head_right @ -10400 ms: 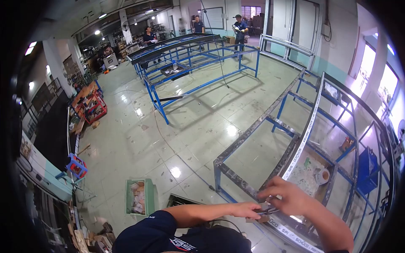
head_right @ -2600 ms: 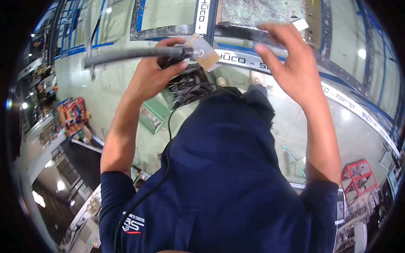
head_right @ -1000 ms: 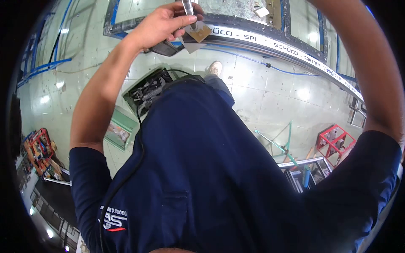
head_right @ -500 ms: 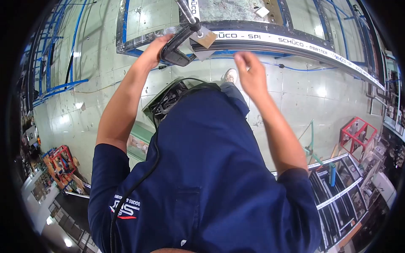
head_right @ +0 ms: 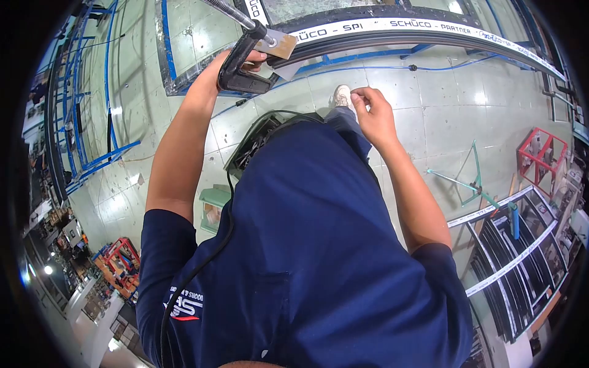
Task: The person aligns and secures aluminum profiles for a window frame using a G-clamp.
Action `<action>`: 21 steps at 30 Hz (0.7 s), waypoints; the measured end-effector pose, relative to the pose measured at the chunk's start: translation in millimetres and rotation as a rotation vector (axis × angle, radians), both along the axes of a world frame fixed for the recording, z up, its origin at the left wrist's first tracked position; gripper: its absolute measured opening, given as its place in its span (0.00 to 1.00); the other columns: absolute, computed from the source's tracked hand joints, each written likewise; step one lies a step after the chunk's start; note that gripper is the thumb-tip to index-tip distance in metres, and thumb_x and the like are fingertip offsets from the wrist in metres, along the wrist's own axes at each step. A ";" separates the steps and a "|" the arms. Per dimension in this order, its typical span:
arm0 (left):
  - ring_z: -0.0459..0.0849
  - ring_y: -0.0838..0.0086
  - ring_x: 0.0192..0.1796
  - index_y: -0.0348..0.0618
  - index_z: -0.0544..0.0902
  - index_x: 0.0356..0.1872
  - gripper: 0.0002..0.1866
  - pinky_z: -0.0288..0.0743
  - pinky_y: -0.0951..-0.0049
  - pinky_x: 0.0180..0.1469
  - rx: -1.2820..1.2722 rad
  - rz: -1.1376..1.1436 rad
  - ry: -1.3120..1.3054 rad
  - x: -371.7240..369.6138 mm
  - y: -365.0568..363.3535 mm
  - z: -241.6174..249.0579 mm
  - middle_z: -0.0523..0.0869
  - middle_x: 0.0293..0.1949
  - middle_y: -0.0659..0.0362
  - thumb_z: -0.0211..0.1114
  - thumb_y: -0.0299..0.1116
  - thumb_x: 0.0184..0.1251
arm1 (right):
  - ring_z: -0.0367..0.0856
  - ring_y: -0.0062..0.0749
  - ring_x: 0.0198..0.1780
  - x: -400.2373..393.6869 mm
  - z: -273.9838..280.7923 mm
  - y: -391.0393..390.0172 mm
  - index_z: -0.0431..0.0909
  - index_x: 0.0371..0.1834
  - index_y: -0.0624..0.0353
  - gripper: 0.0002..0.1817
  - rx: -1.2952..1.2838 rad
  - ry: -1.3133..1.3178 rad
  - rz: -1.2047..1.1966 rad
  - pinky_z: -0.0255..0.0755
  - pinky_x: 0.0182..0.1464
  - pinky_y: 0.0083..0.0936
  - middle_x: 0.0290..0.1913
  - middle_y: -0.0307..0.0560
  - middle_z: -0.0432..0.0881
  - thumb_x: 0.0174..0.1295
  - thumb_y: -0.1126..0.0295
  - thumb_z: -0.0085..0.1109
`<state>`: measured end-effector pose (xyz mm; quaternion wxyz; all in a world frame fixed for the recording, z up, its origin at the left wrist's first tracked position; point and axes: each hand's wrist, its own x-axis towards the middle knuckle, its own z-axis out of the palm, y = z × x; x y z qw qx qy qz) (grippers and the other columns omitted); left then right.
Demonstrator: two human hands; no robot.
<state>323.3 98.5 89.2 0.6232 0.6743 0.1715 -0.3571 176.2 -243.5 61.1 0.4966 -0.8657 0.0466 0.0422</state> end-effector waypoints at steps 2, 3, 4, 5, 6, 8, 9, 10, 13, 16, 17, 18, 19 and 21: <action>0.82 0.81 0.34 0.39 0.88 0.44 0.19 0.78 0.78 0.36 0.035 0.031 -0.026 0.8 2.6 -2.6 0.85 0.34 0.64 0.83 0.39 0.56 | 0.85 0.37 0.43 -2.6 -2.8 4.6 0.85 0.48 0.63 0.10 -0.014 -0.003 0.014 0.78 0.51 0.31 0.44 0.52 0.85 0.72 0.68 0.63; 0.83 0.81 0.34 0.39 0.88 0.43 0.17 0.79 0.78 0.36 -0.006 0.030 -0.018 5.3 7.1 -12.8 0.86 0.34 0.63 0.82 0.38 0.58 | 0.85 0.37 0.43 -2.9 -4.3 7.0 0.85 0.48 0.62 0.10 -0.031 -0.007 0.029 0.78 0.51 0.31 0.44 0.53 0.85 0.72 0.67 0.63; 0.84 0.81 0.34 0.39 0.88 0.43 0.15 0.80 0.78 0.37 -0.048 0.028 -0.009 6.8 9.2 -14.7 0.87 0.34 0.62 0.80 0.37 0.61 | 0.85 0.37 0.43 -3.8 -5.9 9.7 0.85 0.48 0.62 0.10 -0.029 -0.007 0.028 0.78 0.51 0.31 0.44 0.53 0.85 0.72 0.67 0.63; 0.84 0.81 0.34 0.39 0.88 0.43 0.15 0.80 0.78 0.37 -0.047 0.025 -0.008 7.0 12.6 -15.9 0.87 0.34 0.62 0.80 0.37 0.61 | 0.85 0.39 0.43 -5.0 -6.9 12.6 0.85 0.48 0.63 0.11 -0.029 -0.016 0.040 0.78 0.51 0.32 0.44 0.53 0.85 0.72 0.66 0.63; 0.84 0.80 0.34 0.39 0.89 0.43 0.14 0.80 0.79 0.37 -0.070 -0.006 -0.027 7.8 15.9 -17.6 0.88 0.34 0.61 0.79 0.36 0.62 | 0.86 0.40 0.44 -5.7 -7.6 14.4 0.85 0.48 0.63 0.11 -0.030 -0.024 0.051 0.78 0.51 0.33 0.44 0.54 0.85 0.71 0.66 0.63; 0.85 0.80 0.34 0.39 0.89 0.42 0.13 0.81 0.79 0.37 -0.091 -0.037 -0.042 7.1 15.3 -15.0 0.88 0.34 0.61 0.77 0.36 0.64 | 0.86 0.41 0.44 -5.7 -5.1 15.8 0.85 0.48 0.63 0.12 -0.056 -0.020 0.072 0.78 0.51 0.33 0.44 0.54 0.85 0.71 0.65 0.63; 0.85 0.80 0.34 0.39 0.89 0.42 0.13 0.80 0.79 0.38 -0.029 -0.054 -0.040 8.7 14.3 -13.8 0.88 0.34 0.61 0.77 0.37 0.64 | 0.86 0.42 0.45 -4.1 -4.1 17.0 0.85 0.48 0.63 0.12 -0.082 -0.020 0.095 0.78 0.52 0.34 0.45 0.55 0.85 0.72 0.65 0.63; 0.85 0.80 0.34 0.39 0.89 0.42 0.14 0.80 0.79 0.38 0.033 -0.071 -0.036 9.4 14.2 -12.9 0.88 0.34 0.61 0.77 0.38 0.63 | 0.86 0.42 0.45 -3.3 -4.6 17.0 0.85 0.48 0.63 0.12 -0.079 -0.018 0.094 0.78 0.52 0.34 0.45 0.55 0.85 0.72 0.65 0.63; 0.84 0.80 0.35 0.38 0.89 0.42 0.16 0.79 0.78 0.38 0.163 -0.205 -0.094 15.7 13.8 -10.6 0.89 0.35 0.61 0.78 0.41 0.62 | 0.85 0.36 0.48 -0.1 -5.0 12.2 0.85 0.50 0.63 0.12 -0.085 0.034 0.097 0.78 0.55 0.30 0.47 0.51 0.87 0.74 0.66 0.61; 0.84 0.80 0.36 0.39 0.90 0.42 0.18 0.79 0.78 0.39 0.144 -0.262 -0.077 21.5 14.5 -8.4 0.89 0.36 0.62 0.79 0.43 0.61 | 0.86 0.35 0.47 1.5 -4.6 9.3 0.85 0.50 0.63 0.11 -0.092 0.016 0.075 0.78 0.54 0.29 0.47 0.51 0.87 0.74 0.66 0.61; 0.84 0.80 0.36 0.39 0.90 0.42 0.18 0.79 0.78 0.39 0.145 -0.262 -0.076 21.7 14.3 -6.8 0.89 0.36 0.62 0.79 0.43 0.61 | 0.86 0.38 0.46 1.8 -5.5 8.4 0.85 0.49 0.63 0.11 -0.067 -0.006 0.059 0.79 0.53 0.31 0.46 0.52 0.86 0.73 0.66 0.62; 0.84 0.80 0.36 0.39 0.90 0.43 0.18 0.79 0.78 0.40 0.144 -0.266 -0.075 21.7 14.0 -5.3 0.89 0.36 0.62 0.79 0.43 0.61 | 0.86 0.40 0.44 2.2 -6.6 7.9 0.85 0.48 0.63 0.11 -0.042 -0.028 0.042 0.79 0.51 0.33 0.45 0.54 0.86 0.71 0.66 0.63; 0.84 0.81 0.36 0.39 0.90 0.43 0.18 0.79 0.79 0.40 0.144 -0.271 -0.074 21.5 13.0 -1.9 0.90 0.36 0.62 0.79 0.43 0.61 | 0.86 0.40 0.44 2.4 -8.5 7.5 0.85 0.48 0.63 0.11 -0.040 -0.029 0.040 0.79 0.51 0.33 0.45 0.54 0.86 0.71 0.66 0.63; 0.84 0.81 0.36 0.39 0.90 0.43 0.18 0.79 0.79 0.41 0.155 -0.266 -0.071 20.3 9.5 4.1 0.90 0.37 0.62 0.78 0.43 0.61 | 0.86 0.39 0.43 1.0 -12.1 6.8 0.85 0.48 0.63 0.11 -0.039 -0.035 0.025 0.79 0.51 0.32 0.45 0.53 0.86 0.71 0.67 0.63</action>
